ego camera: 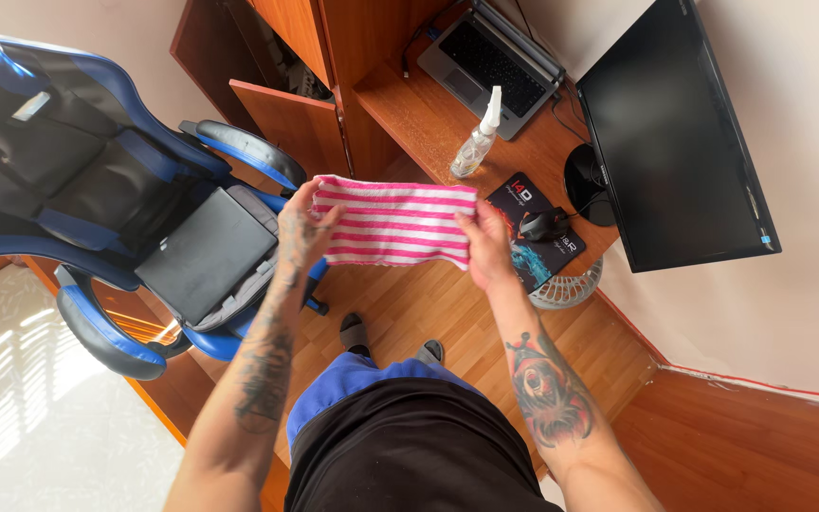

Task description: The person sprays a cleaning solution onto a cloth and wipes a computer mouse by hand.

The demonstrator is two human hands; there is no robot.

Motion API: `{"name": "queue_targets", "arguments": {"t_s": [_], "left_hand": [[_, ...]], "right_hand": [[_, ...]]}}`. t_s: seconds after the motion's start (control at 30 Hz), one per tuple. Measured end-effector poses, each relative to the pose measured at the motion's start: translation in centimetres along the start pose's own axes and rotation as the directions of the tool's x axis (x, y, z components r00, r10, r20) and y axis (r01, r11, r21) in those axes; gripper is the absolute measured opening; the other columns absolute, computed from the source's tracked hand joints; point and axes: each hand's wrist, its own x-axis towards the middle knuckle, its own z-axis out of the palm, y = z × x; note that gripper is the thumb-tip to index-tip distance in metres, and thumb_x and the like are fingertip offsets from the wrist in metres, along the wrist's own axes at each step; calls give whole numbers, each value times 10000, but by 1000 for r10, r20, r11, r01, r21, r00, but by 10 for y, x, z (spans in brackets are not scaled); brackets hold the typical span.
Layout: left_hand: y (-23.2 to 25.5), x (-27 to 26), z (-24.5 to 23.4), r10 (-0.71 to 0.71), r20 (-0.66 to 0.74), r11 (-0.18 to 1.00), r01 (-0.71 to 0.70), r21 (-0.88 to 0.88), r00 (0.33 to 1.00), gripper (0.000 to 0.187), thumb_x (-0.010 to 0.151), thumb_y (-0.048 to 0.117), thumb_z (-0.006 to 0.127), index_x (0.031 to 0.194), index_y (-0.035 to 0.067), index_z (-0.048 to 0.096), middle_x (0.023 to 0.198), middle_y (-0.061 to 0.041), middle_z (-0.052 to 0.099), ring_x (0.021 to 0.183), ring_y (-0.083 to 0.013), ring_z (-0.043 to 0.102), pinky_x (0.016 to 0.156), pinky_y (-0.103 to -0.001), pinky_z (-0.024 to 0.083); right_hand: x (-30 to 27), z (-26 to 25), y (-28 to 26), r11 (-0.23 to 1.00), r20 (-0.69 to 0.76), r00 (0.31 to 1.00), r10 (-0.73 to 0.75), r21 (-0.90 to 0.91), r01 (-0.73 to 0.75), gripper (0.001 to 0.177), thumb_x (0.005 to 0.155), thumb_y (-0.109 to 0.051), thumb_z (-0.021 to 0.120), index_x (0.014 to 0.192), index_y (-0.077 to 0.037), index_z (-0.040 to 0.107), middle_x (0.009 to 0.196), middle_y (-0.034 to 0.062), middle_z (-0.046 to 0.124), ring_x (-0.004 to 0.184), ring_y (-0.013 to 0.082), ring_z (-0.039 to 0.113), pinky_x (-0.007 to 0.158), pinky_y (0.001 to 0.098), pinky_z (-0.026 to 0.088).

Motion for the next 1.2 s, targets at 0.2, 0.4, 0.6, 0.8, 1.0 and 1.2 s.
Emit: {"name": "queue_targets", "arguments": {"t_s": [0.2,0.4,0.6,0.8,1.0,1.2], "left_hand": [[75,-46,61,53,135,991,-36,-127,989,268,954,156,639,1219,128,610,1053,-149,692,873,-286,734,667,-406,610],[78,-72,94,527,290,850,-487,-202,799,493,876,87,702,1359,44,608,1238,-200,718,1052,-295,748,764,-383,646],[70,-46,73,378,219,899,-300,-320,900,500,886,258,760,1311,41,611,1225,-177,612,1106,-269,645,901,-421,563],[63,-20,95,373,603,910,-152,-385,706,349,968,348,755,1079,50,612,1076,-49,652,1090,-191,603,946,-418,515],[43,-23,105,273,599,663,304,-684,753,345,969,274,800,1125,74,566,1028,-32,672,993,-178,602,851,-350,485],[65,-15,107,414,676,473,491,-732,610,656,883,458,714,1413,92,588,1247,-20,740,1151,-126,694,981,-278,550]], "right_hand": [[-19,45,-9,967,64,979,192,156,-200,555,1068,-359,587,1515,-54,462,1228,104,651,1071,217,658,817,347,531],[-29,34,-11,998,-46,997,60,39,-59,476,1020,-210,690,1419,-39,494,1291,60,645,1193,130,632,1017,300,533],[-40,0,-47,992,86,996,31,-125,-20,287,1046,-117,661,1312,-25,609,1192,43,688,1086,97,641,954,276,541],[-47,-23,-81,990,102,993,59,-133,-45,250,1081,-157,612,1287,-21,649,1134,46,724,1034,95,671,929,280,565],[-49,-39,-80,993,26,994,106,-63,-104,258,1038,-159,614,1261,-33,644,1130,53,735,1024,116,693,924,294,586],[-33,-39,-60,971,103,982,161,-197,-138,259,1037,-144,643,1262,-15,652,1129,28,719,1046,94,672,930,265,566]]}}
